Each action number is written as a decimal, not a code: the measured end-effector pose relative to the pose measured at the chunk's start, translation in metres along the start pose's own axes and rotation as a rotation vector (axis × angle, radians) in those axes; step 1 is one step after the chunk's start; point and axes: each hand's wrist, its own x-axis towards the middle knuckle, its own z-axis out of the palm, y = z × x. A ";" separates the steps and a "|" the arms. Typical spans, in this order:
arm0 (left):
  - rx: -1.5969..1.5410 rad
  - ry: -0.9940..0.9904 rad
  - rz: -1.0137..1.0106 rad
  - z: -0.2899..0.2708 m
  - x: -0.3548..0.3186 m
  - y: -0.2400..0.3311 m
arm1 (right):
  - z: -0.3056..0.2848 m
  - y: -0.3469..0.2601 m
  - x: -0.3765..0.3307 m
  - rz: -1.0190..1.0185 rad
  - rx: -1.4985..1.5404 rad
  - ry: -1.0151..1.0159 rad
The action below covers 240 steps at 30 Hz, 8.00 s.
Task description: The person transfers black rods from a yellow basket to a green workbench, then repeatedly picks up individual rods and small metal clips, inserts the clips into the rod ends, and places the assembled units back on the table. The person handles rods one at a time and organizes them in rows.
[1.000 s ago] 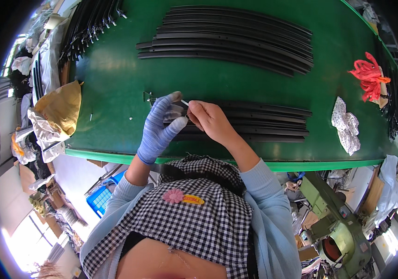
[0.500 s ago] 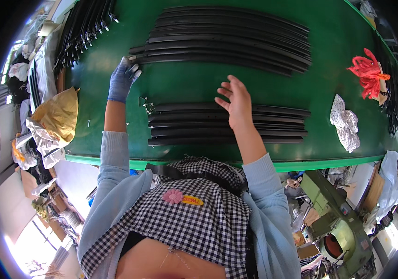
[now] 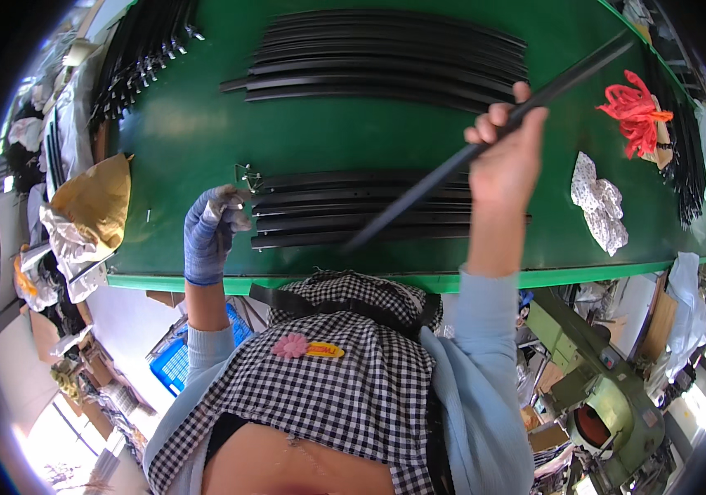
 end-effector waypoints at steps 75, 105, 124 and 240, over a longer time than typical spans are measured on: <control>0.288 0.302 -0.007 -0.018 0.011 0.028 | 0.009 0.034 -0.088 -0.140 -1.651 -0.837; 1.817 -0.068 0.683 0.033 0.181 -0.093 | -0.048 0.134 0.042 -0.523 -2.093 -0.357; 1.766 0.424 0.021 -0.073 0.063 -0.046 | 0.000 0.142 -0.024 -0.609 -1.640 -0.508; 0.743 -0.231 0.584 0.070 -0.028 0.054 | 0.033 0.019 -0.129 0.347 -1.274 -0.557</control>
